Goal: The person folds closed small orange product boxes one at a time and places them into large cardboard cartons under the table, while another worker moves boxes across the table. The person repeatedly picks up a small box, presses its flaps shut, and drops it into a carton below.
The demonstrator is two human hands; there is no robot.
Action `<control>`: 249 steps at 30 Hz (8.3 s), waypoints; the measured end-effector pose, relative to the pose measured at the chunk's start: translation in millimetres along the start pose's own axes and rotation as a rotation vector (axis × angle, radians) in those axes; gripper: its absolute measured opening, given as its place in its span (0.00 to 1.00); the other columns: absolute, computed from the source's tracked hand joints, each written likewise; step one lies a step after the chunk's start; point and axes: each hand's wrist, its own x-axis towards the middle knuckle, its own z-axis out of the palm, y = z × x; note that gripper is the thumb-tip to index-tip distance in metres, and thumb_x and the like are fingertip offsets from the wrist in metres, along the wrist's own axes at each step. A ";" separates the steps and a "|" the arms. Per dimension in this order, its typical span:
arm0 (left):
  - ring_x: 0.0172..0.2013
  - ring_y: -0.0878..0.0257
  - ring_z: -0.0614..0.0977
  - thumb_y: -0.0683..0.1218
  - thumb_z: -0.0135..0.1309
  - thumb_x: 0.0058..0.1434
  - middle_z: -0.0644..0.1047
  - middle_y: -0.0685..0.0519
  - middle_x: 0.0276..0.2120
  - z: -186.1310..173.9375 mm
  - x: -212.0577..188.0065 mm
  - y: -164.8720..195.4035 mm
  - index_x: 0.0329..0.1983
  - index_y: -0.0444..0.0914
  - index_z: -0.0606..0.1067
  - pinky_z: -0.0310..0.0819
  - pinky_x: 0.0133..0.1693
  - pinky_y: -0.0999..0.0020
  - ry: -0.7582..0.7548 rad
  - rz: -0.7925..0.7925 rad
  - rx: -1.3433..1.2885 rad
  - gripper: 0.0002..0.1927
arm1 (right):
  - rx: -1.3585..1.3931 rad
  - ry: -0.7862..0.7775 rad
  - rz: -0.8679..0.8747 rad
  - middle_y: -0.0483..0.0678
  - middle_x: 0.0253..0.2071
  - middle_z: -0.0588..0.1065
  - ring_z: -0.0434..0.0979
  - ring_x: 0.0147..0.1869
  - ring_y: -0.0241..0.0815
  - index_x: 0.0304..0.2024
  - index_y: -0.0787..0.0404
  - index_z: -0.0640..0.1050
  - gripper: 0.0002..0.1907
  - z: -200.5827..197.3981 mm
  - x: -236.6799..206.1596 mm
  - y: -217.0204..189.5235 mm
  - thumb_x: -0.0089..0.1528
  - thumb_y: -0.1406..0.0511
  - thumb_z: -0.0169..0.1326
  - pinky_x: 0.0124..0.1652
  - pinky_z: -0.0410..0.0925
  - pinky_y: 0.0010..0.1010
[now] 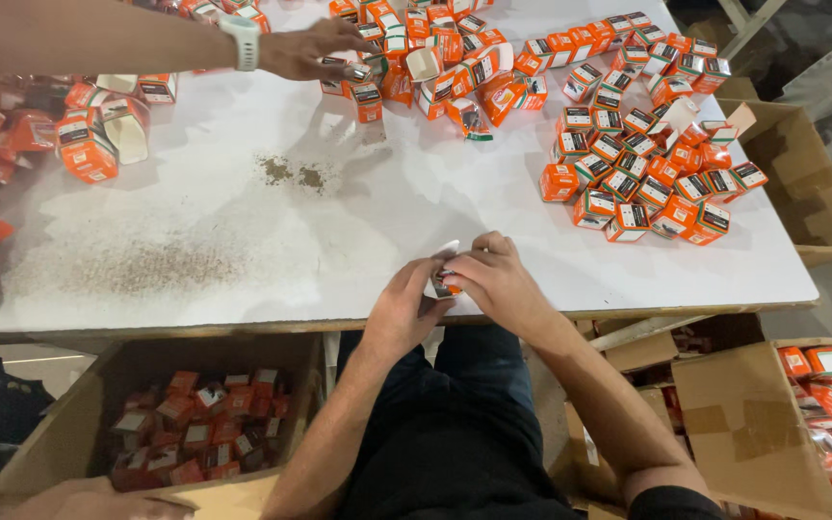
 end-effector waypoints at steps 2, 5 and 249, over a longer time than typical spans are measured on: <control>0.48 0.51 0.82 0.35 0.65 0.54 0.75 0.44 0.54 0.2 0.5 1.3 0.64 0.36 0.68 0.84 0.40 0.66 0.013 0.010 0.021 0.34 | 0.012 0.137 -0.057 0.49 0.46 0.77 0.69 0.53 0.54 0.44 0.58 0.79 0.09 9.2 -1.9 5.9 0.60 0.69 0.56 0.55 0.63 0.42; 0.48 0.50 0.82 0.36 0.67 0.53 0.76 0.44 0.53 0.5 1.1 2.4 0.67 0.37 0.68 0.82 0.44 0.62 0.052 0.119 0.107 0.38 | 0.043 0.182 0.084 0.46 0.40 0.77 0.70 0.48 0.48 0.46 0.61 0.79 0.09 24.7 -5.3 11.9 0.63 0.69 0.58 0.52 0.63 0.42; 0.48 0.44 0.77 0.41 0.65 0.50 0.73 0.42 0.46 -6.8 6.6 -12.1 0.55 0.36 0.74 0.75 0.48 0.53 0.086 0.114 0.343 0.28 | -0.247 0.150 0.067 0.50 0.59 0.69 0.66 0.62 0.57 0.49 0.59 0.81 0.15 30.2 -14.2 -1.4 0.62 0.61 0.62 0.59 0.60 0.52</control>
